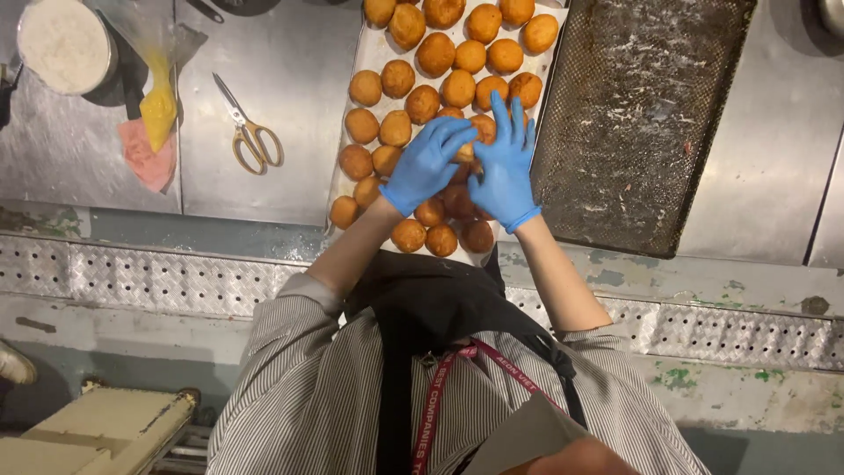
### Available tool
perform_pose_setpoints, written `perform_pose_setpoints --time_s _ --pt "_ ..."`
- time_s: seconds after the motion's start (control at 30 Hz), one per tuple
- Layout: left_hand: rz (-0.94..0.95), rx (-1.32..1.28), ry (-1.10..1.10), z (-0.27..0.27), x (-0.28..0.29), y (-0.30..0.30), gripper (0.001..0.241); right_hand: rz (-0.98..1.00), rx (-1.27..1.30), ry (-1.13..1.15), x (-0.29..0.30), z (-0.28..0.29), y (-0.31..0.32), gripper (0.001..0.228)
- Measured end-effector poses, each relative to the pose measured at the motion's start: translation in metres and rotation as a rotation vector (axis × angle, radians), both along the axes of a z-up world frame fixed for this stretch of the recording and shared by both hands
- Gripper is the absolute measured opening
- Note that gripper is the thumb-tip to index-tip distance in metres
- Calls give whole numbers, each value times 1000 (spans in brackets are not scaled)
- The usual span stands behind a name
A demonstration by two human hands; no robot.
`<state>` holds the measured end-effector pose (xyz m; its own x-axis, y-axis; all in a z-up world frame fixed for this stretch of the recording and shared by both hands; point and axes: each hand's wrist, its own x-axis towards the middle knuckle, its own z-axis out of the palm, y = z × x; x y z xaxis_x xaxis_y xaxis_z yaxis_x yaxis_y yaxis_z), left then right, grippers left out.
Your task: Filling fried dough balls with custard using a piping bag.
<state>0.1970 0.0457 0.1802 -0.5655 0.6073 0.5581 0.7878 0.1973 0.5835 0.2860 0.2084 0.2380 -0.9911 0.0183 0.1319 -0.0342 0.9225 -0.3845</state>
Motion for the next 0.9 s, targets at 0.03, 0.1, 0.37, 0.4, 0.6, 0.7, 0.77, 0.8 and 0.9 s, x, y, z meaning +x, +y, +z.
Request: perform_pose_setpoints --time_s 0.03,0.1,0.37,0.4,0.6,0.7,0.77,0.8,0.9 --pt "5 -5 -13 -1 -6 0 56 5 -5 -13 1 -2 3 61" --pt "86 -79 -88 -1 -27 2 53 36 -227 31 -4 -5 12 63" --pt "598 -288 -268 -150 -203 -21 60 -20 -421 48 22 -7 22 61" --pt "581 -439 -297 -159 -206 -18 63 -17 -407 49 25 -6 23 62" --pt "353 -160 -257 -171 -212 -36 77 -126 -566 78 50 -20 44 62" --pt "520 -450 -163 -99 -167 -38 60 -178 -532 93 61 -30 57 63" --pt "400 -507 -59 -100 -158 -30 60 -199 -514 82 62 -23 55 63" --pt "280 -562 43 -100 -152 -27 61 -219 -495 68 63 -20 53 63" --pt "304 -919 336 -124 -155 -4 78 -192 -524 87 59 -19 47 61"
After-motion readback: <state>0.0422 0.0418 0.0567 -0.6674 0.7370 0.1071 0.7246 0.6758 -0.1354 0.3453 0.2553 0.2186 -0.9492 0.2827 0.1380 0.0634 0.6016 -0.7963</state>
